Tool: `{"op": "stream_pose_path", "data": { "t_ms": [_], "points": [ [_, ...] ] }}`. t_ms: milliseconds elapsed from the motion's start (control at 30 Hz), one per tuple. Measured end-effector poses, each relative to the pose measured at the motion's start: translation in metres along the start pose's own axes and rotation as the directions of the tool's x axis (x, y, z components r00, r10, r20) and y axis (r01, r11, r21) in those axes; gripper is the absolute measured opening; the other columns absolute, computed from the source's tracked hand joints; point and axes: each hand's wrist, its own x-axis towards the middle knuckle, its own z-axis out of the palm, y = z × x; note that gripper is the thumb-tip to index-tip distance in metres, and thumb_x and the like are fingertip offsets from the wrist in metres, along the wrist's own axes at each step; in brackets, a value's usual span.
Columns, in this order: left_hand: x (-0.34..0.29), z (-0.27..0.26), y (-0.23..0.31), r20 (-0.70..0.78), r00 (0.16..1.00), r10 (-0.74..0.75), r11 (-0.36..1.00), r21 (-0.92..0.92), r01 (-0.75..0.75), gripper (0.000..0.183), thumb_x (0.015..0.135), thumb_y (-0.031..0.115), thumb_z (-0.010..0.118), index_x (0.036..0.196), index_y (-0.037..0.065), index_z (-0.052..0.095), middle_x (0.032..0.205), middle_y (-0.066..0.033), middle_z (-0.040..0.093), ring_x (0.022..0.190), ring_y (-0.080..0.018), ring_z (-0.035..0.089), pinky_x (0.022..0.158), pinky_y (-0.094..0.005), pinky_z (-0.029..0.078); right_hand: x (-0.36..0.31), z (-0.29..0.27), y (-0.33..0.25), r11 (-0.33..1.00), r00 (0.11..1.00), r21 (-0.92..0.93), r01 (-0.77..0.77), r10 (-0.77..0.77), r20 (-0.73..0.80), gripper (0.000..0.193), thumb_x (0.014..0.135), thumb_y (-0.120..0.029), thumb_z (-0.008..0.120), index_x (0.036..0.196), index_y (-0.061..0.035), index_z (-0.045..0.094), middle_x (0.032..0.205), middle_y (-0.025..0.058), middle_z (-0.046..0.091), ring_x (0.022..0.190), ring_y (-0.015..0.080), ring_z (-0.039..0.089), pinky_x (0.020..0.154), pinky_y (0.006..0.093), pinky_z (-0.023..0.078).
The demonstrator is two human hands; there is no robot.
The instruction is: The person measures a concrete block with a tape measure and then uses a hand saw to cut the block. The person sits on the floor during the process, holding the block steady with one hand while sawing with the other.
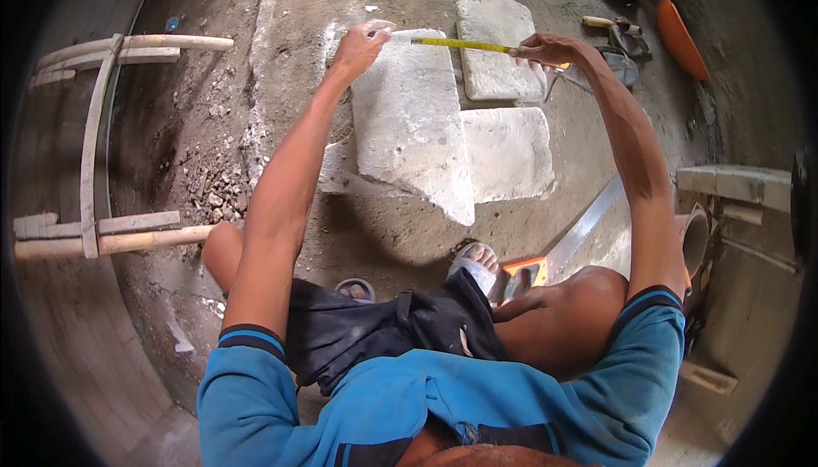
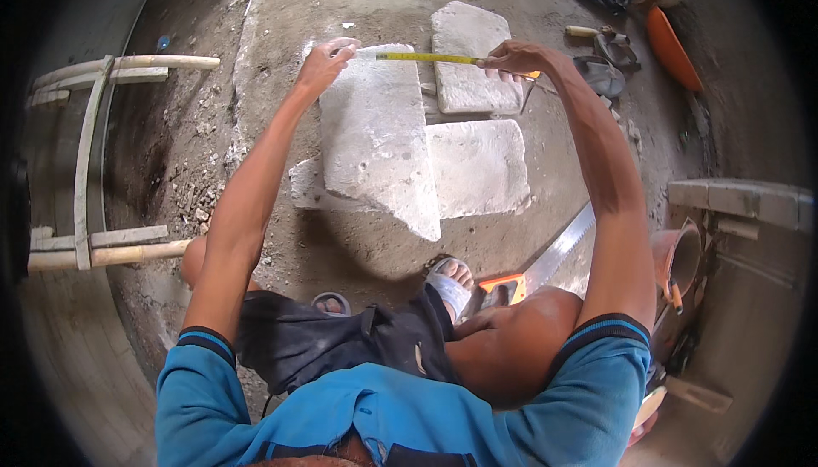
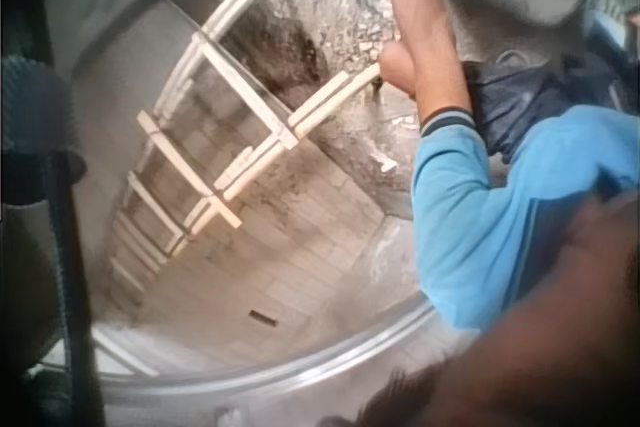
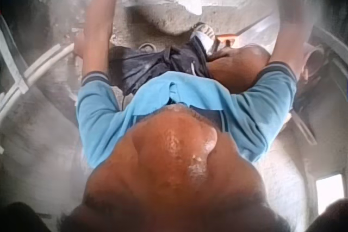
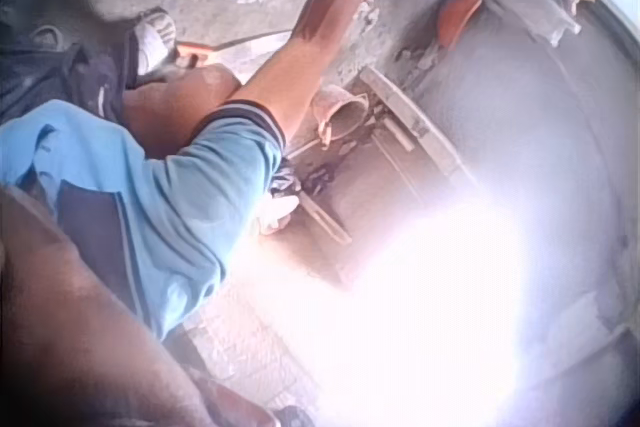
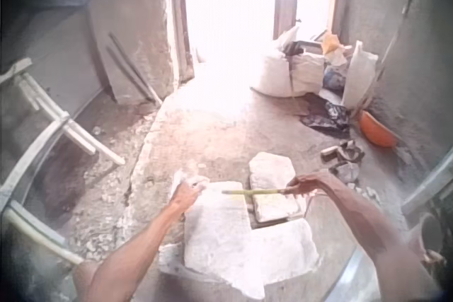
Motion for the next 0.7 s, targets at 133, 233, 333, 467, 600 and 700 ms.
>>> {"op": "stream_pose_path", "data": {
  "t_ms": [133,233,333,467,600,700],
  "points": [
    [0.012,0.016,0.003,0.047,0.997,0.064,0.992,0.108,-0.069,0.041,0.1,0.041,0.062,0.132,0.017,0.069,0.128,-0.0158,0.07,0.12,-0.0307,0.065,0.108,-0.0514,0.048,0.031,-0.007,0.004,1.0,0.999,-0.025,0.011,-0.009,0.048,0.066,0.097,-0.072,0.051,0.106,-0.0121,0.076,0.077,0.0062,0.068,0.067,0.0154,0.066,0.056,0.0329,0.056],
    [0.014,0.018,0.001,0.129,0.992,0.007,0.992,0.123,-0.023,0.04,0.099,0.042,0.064,0.13,0.018,0.07,0.129,-0.0133,0.07,0.123,-0.03,0.064,0.108,-0.0518,0.048,0.05,-0.005,0.01,0.997,0.994,-0.018,0.078,-0.076,0.077,0.066,0.096,-0.073,0.051,0.106,-0.0125,0.075,0.077,0.0065,0.068,0.065,0.0163,0.067,0.055,0.0331,0.056],
    [0.016,0.024,0.003,0.15,0.987,-0.049,0.998,0.038,0.044,0.039,0.096,0.041,0.067,0.124,0.015,0.075,0.127,-0.0108,0.071,0.118,-0.0258,0.064,0.107,-0.0468,0.047,0.063,0.001,0.021,0.993,0.992,-0.026,0.112,-0.11,0.066,0.066,0.097,-0.073,0.05,0.107,-0.0129,0.075,0.077,0.0068,0.068,0.063,0.0173,0.068,0.054,0.0339,0.056],
    [0.015,0.023,-0.008,0.118,0.993,0.005,0.999,0.042,-0.01,0.042,0.094,0.043,0.069,0.122,0.012,0.075,0.124,-0.012,0.071,0.118,-0.0266,0.064,0.107,-0.0453,0.046,0.073,0.001,0.02,0.992,0.991,-0.042,0.117,-0.114,0.07,0.067,0.096,-0.073,0.05,0.113,-0.0135,0.076,0.084,0.0116,0.073,0.068,0.0211,0.072,0.058,0.038,0.058],
    [0.013,0.022,-0.012,0.123,0.99,0.068,0.998,0.006,-0.07,0.043,0.094,0.042,0.071,0.12,0.009,0.075,0.121,-0.0117,0.072,0.116,-0.0258,0.064,0.106,-0.042,0.045,0.075,0.001,0.022,0.992,0.991,-0.042,0.12,-0.117,0.071,0.066,0.096,-0.073,0.05,0.11,-0.014,0.075,0.079,0.0078,0.071,0.065,0.017,0.069,0.054,0.0351,0.054],
    [0.016,0.016,-0.016,0.179,0.979,0.103,0.995,-0.023,-0.101,0.04,0.095,0.04,0.07,0.119,0.008,0.075,0.119,-0.0097,0.071,0.114,-0.0227,0.064,0.103,-0.038,0.046,0.074,0.0,0.015,0.993,0.994,-0.068,0.1,-0.096,0.05,0.065,0.096,-0.073,0.05,0.11,-0.0149,0.076,0.078,0.0075,0.071,0.064,0.0168,0.069,0.054,0.0353,0.054]
  ]
}}
